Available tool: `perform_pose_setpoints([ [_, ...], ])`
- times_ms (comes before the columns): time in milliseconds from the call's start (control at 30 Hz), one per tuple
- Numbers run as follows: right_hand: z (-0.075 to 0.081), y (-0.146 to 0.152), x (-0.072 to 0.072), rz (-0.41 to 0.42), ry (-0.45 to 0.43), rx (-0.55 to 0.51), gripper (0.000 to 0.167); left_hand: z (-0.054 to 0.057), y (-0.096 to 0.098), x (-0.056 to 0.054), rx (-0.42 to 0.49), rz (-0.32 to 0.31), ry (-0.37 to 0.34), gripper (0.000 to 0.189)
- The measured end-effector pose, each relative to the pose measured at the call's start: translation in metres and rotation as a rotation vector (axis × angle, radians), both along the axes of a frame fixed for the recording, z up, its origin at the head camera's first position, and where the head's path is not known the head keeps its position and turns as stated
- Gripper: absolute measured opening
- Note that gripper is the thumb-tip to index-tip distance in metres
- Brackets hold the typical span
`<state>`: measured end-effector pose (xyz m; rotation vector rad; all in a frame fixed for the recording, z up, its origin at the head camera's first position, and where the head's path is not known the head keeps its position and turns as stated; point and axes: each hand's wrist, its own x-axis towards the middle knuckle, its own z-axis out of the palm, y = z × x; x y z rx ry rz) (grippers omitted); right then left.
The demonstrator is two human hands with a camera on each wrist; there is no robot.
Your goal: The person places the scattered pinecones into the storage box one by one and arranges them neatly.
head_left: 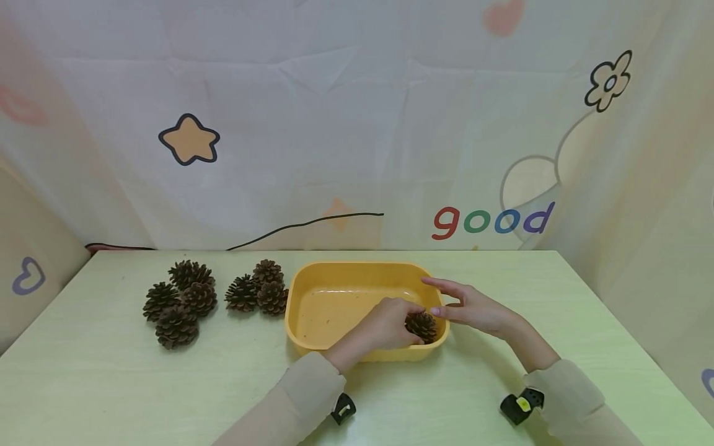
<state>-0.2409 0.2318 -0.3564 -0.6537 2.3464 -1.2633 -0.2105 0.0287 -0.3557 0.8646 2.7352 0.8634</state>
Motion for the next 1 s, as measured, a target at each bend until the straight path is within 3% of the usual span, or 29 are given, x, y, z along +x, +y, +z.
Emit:
perform_pose_setpoints([
  [533, 0.001, -0.001, 0.000, -0.017, -0.016, 0.005, 0.063, 0.006, -0.015, 0.004, 0.078, 0.054, -0.111, 0.051],
  [767, 0.002, -0.001, 0.002, -0.044, -0.017, 0.033, 0.064, 0.009, -0.031, 0.006, 0.124, 0.063, -0.094, 0.049],
  [1000, 0.002, -0.001, 0.002, -0.049, -0.018, 0.049, 0.064, 0.015, -0.055, 0.012, 0.243, 0.072, -0.058, 0.048],
])
